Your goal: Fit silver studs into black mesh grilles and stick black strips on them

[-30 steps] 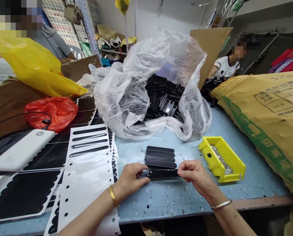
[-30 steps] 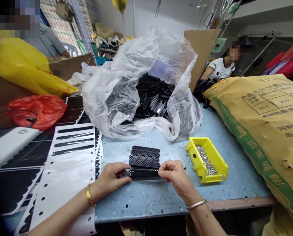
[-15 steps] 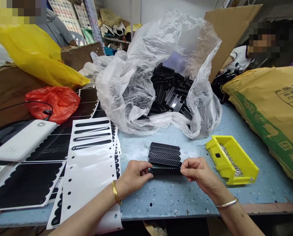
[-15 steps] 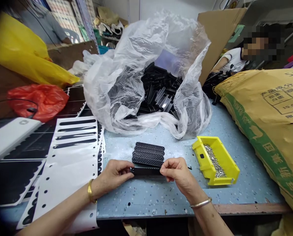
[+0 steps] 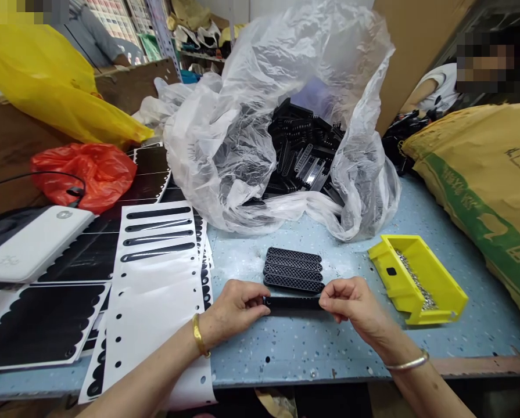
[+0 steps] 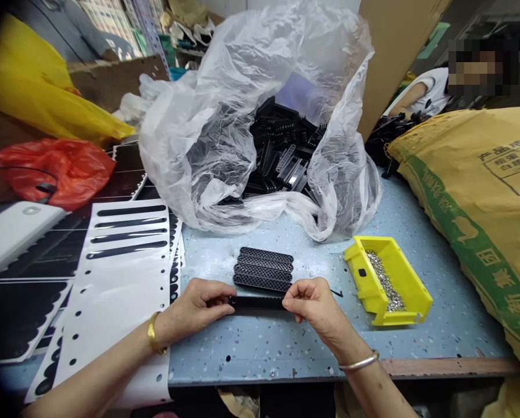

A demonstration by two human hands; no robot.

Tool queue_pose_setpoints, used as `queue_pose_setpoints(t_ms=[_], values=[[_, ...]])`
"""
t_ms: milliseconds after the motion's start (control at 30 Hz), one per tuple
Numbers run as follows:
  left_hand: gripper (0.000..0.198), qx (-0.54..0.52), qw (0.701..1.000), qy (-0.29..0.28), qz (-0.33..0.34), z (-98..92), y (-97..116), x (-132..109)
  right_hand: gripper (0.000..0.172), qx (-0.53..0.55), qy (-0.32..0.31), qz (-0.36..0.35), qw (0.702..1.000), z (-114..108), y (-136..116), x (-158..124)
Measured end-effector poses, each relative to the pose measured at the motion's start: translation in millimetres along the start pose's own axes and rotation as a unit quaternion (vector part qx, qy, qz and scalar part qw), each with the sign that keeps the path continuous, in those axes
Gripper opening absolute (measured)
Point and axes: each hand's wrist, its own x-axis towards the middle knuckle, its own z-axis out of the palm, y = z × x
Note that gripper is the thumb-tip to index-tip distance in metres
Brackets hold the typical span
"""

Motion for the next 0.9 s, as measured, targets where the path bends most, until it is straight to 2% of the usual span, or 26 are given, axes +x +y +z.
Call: queue_pose_setpoints(t_ms=[300, 767, 900], values=[[0.017, 0.001, 1.000, -0.005, 0.004, -1.6, -1.4, -0.7, 0.014, -0.020, 0.023, 0.015, 0.999, 3.0, 3.2, -3.7], [0.018, -0.013, 0.999, -0.020, -0.024, -1.0, -0.3, -0.9, 0.014, -0.030, 0.020, 0.020, 0.999, 1.1, 4.7, -1.9], [0.019, -0.002, 1.000, -0.015, 0.005, -2.6, 1.5, -2.8, 0.014, -0.031, 0.019, 0.017, 0.999, 1.0, 6.2, -2.0]])
